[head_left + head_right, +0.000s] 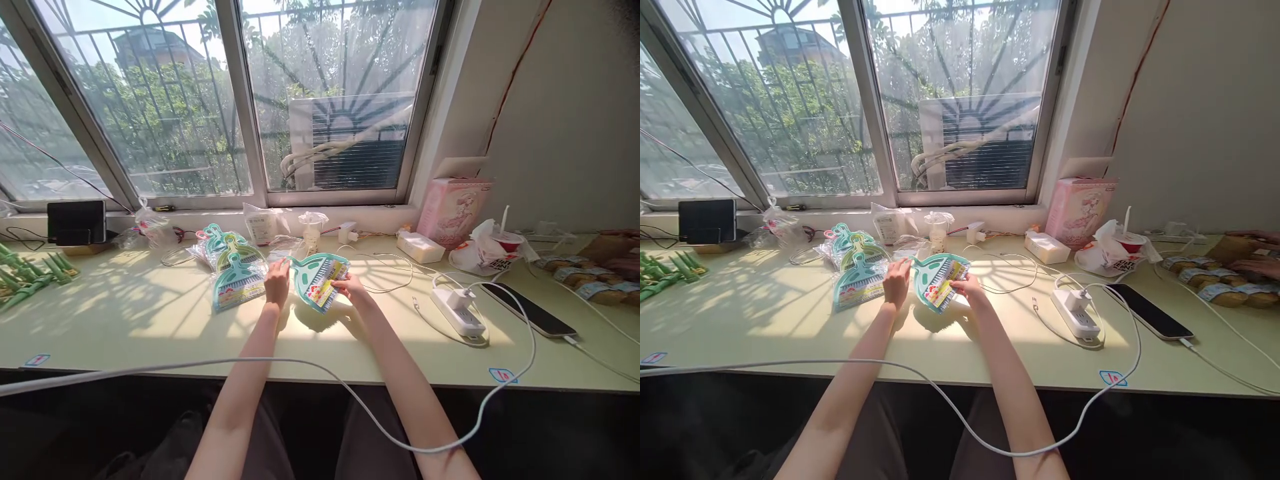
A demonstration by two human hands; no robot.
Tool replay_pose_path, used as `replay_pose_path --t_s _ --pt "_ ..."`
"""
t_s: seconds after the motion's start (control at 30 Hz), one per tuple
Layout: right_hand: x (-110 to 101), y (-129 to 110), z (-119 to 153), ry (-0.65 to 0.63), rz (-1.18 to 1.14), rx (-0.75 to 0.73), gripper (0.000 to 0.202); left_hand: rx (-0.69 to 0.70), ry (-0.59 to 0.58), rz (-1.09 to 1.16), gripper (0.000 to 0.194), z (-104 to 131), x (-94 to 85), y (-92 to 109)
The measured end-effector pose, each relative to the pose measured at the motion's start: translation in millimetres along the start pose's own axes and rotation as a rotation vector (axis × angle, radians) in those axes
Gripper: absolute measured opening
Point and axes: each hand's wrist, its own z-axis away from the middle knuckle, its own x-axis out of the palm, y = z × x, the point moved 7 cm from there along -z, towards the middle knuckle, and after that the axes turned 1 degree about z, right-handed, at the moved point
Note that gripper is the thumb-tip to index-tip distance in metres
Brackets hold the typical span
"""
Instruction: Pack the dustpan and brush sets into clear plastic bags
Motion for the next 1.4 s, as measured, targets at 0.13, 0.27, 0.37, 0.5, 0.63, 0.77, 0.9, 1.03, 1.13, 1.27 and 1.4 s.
replay_pose_path --t_s 0.13,0.27,0.37,0.5,0.63,0.77,0.9,1.03,1.13,1.27,1.4 --pt "3.1 4.5 -3.2 0.048 -0.006 -0.006 0.034 0.155 -0.017 0.086 0.038 3.4 6.0 17.4" --pt "5.1 8.7 -7.0 0.154 -0.018 -0.037 0.036 0.283 -0.054 0.136 0.036 6.1 13.9 30.2" --pt "8.0 8.0 -6.3 0.187 -0.016 -0.050 0.035 0.243 0.044 0.143 0.036 2.6 8.1 23.8" --pt "14.8 3.1 -2.0 0.099 -0.037 -0.059 0.035 0.178 0.173 0.150 0.037 -0.7 -6.3 11.0" --pt "15.3 -2.8 1.3 0.071 -0.009 -0.106 0.036 0.288 0.150 0.125 0.036 6.2 -6.2 25.8" --pt "12.2 -5.3 3.1 0.151 0.007 -0.130 0.036 0.398 0.124 0.084 0.033 16.2 -0.1 48.9" --pt "9.6 -8.6 6.1 0.192 -0.060 -0.168 0.039 0.188 0.290 0.053 0.030 11.8 -15.0 31.8" --pt "4.6 -12.4 7.9 0.201 -0.082 -0.205 0.040 0.019 0.319 0.096 0.034 4.7 -24.6 4.7" --pt "6.3 -10.3 7.0 0.189 -0.079 -0.155 0.039 -0.003 0.246 0.150 0.035 2.3 -19.5 1.4" --pt "21.6 -3.0 6.6 0.108 -0.026 -0.044 0.036 0.085 0.137 0.231 0.033 3.9 -8.9 18.5" --pt "29.0 0.8 9.5 0.097 -0.017 -0.030 0.035 0.201 0.009 0.304 0.037 7.5 -1.9 33.3"
